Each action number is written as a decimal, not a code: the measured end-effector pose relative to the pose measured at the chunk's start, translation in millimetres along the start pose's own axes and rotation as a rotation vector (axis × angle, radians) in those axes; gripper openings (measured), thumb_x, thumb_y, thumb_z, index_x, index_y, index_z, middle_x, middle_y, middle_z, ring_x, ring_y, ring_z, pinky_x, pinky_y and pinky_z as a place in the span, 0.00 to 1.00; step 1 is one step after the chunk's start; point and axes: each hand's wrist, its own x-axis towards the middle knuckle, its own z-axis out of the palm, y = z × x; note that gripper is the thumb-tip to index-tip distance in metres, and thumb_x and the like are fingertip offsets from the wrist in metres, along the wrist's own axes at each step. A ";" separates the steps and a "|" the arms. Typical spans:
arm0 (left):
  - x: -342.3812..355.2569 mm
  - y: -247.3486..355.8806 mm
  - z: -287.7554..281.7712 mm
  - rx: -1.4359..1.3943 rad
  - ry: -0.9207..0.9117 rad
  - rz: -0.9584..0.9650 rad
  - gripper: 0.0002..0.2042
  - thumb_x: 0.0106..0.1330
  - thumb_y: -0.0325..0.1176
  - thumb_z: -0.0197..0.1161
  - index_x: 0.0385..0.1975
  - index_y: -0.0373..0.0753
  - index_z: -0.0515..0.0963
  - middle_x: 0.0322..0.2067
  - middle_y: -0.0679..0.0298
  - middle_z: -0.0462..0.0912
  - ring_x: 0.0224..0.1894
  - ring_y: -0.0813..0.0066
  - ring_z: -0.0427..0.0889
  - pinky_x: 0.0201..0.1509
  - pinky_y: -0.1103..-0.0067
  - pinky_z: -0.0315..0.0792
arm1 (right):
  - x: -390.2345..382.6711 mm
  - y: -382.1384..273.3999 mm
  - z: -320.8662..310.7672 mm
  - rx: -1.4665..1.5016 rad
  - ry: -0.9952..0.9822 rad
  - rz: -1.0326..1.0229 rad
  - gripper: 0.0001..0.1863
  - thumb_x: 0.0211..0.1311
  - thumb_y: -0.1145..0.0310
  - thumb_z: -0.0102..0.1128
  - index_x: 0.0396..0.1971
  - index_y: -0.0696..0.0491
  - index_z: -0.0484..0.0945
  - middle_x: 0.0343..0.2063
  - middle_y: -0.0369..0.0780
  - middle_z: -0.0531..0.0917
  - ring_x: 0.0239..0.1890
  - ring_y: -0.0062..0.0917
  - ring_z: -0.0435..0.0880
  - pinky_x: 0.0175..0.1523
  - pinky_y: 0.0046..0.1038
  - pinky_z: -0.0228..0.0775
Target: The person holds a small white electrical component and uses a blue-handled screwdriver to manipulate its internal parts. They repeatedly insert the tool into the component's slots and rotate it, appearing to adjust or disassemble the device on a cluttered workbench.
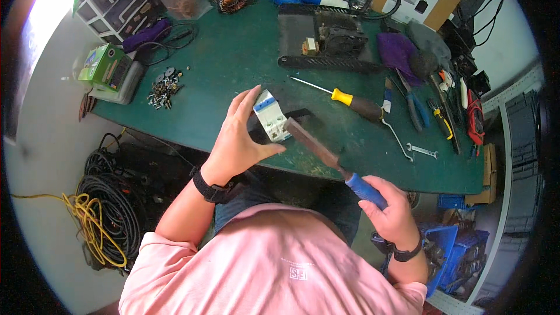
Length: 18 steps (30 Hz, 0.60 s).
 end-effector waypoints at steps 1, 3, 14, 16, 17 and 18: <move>-0.3 -1.2 -0.4 0.012 -0.020 0.001 0.54 0.37 0.31 0.84 0.70 0.32 0.60 0.63 0.45 0.68 0.66 0.50 0.70 0.69 0.68 0.68 | -2.2 1.7 0.6 0.004 -0.001 -0.007 0.20 0.59 0.71 0.68 0.51 0.58 0.78 0.42 0.51 0.84 0.44 0.48 0.84 0.49 0.37 0.76; -1.5 -2.6 -0.1 -0.023 -0.033 -0.023 0.53 0.37 0.32 0.84 0.69 0.30 0.61 0.61 0.45 0.70 0.65 0.51 0.71 0.69 0.68 0.68 | -5.5 4.0 1.2 0.007 -0.024 0.012 0.21 0.58 0.71 0.68 0.51 0.59 0.78 0.42 0.50 0.84 0.44 0.47 0.84 0.49 0.37 0.76; -9.4 1.8 1.5 -0.074 -0.032 -0.063 0.42 0.38 0.29 0.81 0.60 0.31 0.70 0.57 0.49 0.76 0.60 0.52 0.75 0.66 0.67 0.69 | -20.0 7.8 1.3 -0.009 -0.043 0.026 0.21 0.58 0.71 0.69 0.51 0.59 0.78 0.43 0.50 0.84 0.45 0.46 0.85 0.51 0.36 0.75; -11.1 5.3 2.0 0.004 0.013 0.060 0.42 0.37 0.26 0.81 0.59 0.34 0.72 0.58 0.51 0.76 0.62 0.55 0.75 0.67 0.68 0.69 | -24.7 10.3 1.5 0.014 -0.035 0.048 0.21 0.57 0.71 0.69 0.50 0.59 0.79 0.44 0.50 0.85 0.45 0.45 0.85 0.52 0.36 0.75; -11.8 6.9 2.1 0.015 0.029 0.081 0.41 0.38 0.26 0.80 0.59 0.34 0.72 0.57 0.51 0.76 0.61 0.54 0.75 0.66 0.67 0.69 | -27.1 11.4 1.4 0.013 -0.022 0.049 0.20 0.57 0.71 0.69 0.50 0.59 0.79 0.44 0.50 0.85 0.46 0.45 0.85 0.52 0.36 0.75; -12.1 8.4 2.2 0.025 0.051 0.112 0.40 0.38 0.27 0.80 0.59 0.35 0.73 0.57 0.51 0.76 0.60 0.52 0.75 0.65 0.67 0.70 | -29.6 12.2 0.8 0.012 -0.009 0.051 0.20 0.57 0.71 0.69 0.50 0.59 0.79 0.44 0.50 0.85 0.46 0.44 0.85 0.53 0.36 0.75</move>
